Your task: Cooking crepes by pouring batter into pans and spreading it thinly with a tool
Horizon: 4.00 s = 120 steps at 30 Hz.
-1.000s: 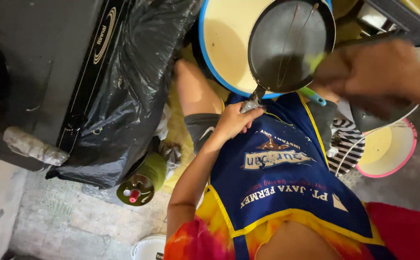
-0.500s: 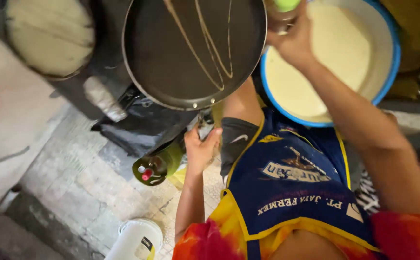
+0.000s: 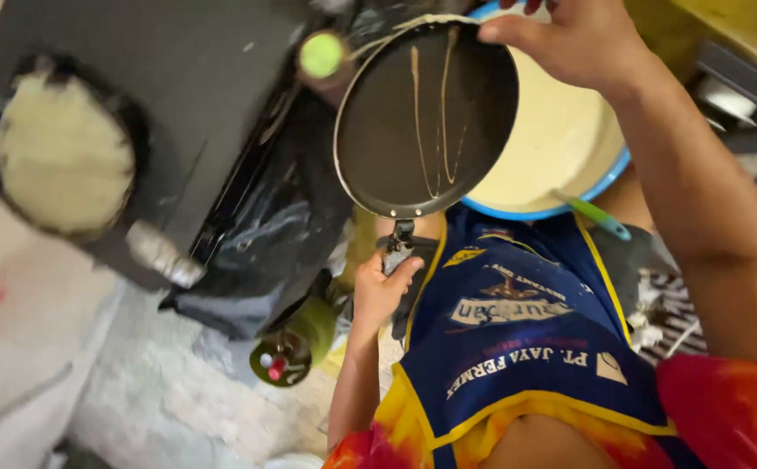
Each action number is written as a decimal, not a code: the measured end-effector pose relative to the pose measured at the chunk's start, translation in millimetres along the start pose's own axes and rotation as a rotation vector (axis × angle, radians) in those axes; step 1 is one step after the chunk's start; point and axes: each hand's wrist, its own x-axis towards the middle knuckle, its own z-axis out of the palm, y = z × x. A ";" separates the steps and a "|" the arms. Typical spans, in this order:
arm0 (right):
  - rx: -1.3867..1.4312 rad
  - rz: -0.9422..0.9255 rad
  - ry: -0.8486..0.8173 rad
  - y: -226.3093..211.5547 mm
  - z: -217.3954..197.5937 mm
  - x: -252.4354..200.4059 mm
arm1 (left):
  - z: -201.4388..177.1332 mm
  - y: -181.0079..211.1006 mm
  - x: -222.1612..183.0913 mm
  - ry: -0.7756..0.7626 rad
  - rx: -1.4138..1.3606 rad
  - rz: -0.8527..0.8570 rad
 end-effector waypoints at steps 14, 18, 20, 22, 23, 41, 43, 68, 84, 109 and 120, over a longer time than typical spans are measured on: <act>0.478 0.395 0.355 396.6 -125.7 -517.0 | 57.6 61.8 1.5 -0.211 0.091 -0.045; 0.010 1.144 0.259 232.2 -54.8 -496.8 | 58.1 51.1 32.7 -0.010 0.442 0.447; -1.012 1.245 -0.249 324.3 -5.1 -556.3 | 55.4 51.4 45.9 0.108 0.756 0.564; -0.909 1.277 -0.341 343.5 22.8 -577.2 | 53.8 50.1 50.3 0.145 0.795 0.605; -0.808 1.318 -0.421 353.6 35.4 -586.0 | 53.0 50.0 53.2 0.176 0.830 0.657; -1.158 0.546 -0.510 210.1 114.1 -280.3 | 57.2 27.8 55.8 0.257 0.841 0.627; -1.311 0.378 -0.393 224.6 98.3 -273.8 | 57.3 26.4 59.1 0.245 0.833 0.597; -1.248 0.056 0.260 92.9 -86.3 -285.0 | 58.3 96.8 102.8 -0.214 0.222 -0.007; -1.237 -0.163 0.451 44.3 -56.6 -207.2 | 59.4 33.1 144.6 -0.502 -0.455 -0.306; -1.137 0.220 0.404 74.0 -34.3 -265.3 | 90.9 125.3 100.8 -0.696 0.033 -0.236; -1.105 0.283 0.579 79.0 -38.5 -284.5 | 92.5 101.5 64.3 -0.530 0.181 -0.001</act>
